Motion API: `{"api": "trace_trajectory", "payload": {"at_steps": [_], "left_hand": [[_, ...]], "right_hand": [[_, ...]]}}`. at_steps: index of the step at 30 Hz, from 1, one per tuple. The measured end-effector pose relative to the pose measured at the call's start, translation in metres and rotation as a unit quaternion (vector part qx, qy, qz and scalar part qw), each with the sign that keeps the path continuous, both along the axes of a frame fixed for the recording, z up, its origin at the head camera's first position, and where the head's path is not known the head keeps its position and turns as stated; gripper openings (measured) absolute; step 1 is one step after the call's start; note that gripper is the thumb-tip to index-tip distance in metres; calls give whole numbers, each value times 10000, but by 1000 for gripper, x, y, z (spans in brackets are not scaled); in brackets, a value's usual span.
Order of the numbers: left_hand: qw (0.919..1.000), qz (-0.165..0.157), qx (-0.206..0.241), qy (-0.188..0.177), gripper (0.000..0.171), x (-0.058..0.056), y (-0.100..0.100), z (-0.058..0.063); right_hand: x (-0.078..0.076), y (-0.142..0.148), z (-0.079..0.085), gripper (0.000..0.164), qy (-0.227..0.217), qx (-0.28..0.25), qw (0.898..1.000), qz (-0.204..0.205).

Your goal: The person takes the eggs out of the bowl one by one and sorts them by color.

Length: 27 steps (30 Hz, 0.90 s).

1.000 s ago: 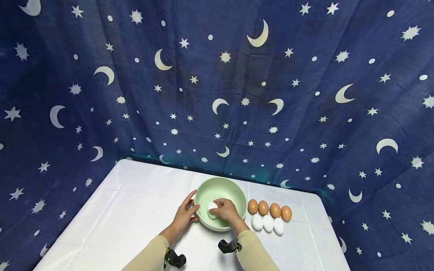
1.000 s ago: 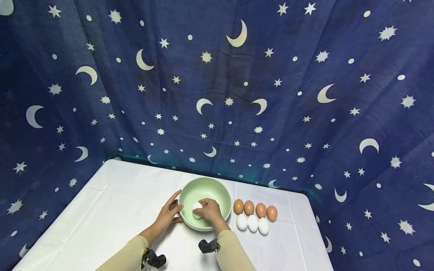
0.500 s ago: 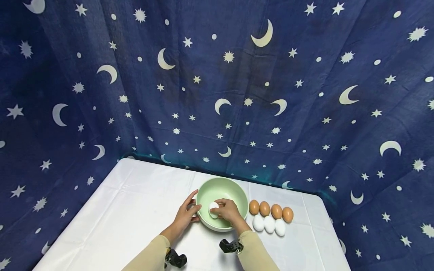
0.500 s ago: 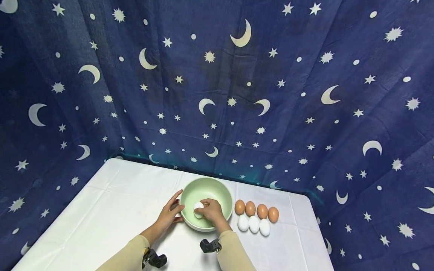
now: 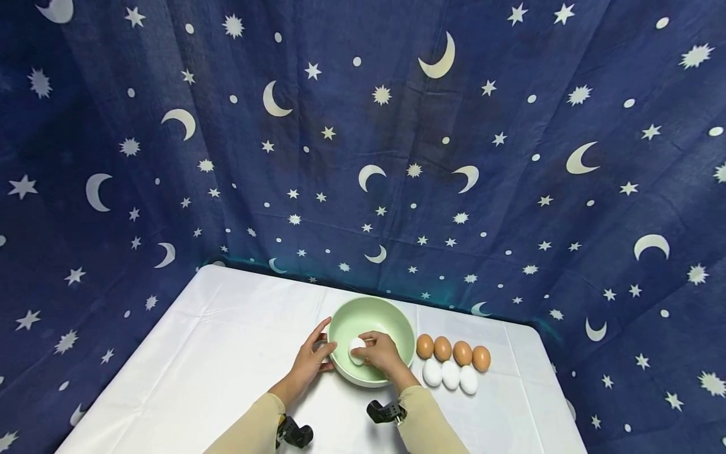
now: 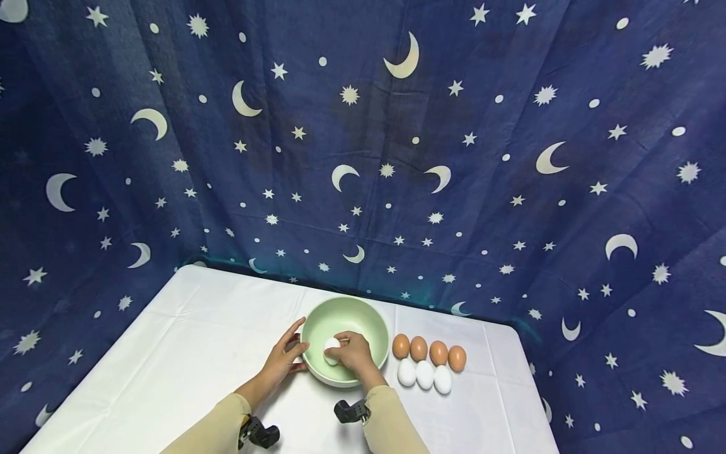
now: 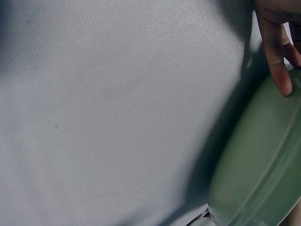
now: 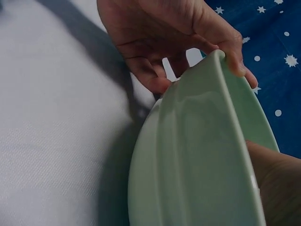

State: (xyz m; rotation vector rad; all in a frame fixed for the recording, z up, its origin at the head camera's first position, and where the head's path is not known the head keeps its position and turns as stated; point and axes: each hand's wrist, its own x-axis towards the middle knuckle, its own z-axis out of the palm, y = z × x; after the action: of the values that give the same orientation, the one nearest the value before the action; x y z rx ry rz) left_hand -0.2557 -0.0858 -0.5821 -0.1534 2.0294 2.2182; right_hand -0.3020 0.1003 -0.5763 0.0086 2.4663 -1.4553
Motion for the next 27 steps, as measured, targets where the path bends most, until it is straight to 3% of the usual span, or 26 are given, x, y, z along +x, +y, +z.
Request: {"api": "trace_trajectory", "payload": {"at_steps": [7,17,27], "left_hand": [[9999,-28,139,-66,61,-3,-1,-2],[9999,-42,147,-68,61,-1,-1,0],[9999,139,1,3,62,-14,2,-33]], "right_hand": [[-1,-2,-1,44,155,68,9999,2],[-1,2,-2,46,478,-421,9979,-107],[8,9,11,48,672,-680,9954,-36]]}}
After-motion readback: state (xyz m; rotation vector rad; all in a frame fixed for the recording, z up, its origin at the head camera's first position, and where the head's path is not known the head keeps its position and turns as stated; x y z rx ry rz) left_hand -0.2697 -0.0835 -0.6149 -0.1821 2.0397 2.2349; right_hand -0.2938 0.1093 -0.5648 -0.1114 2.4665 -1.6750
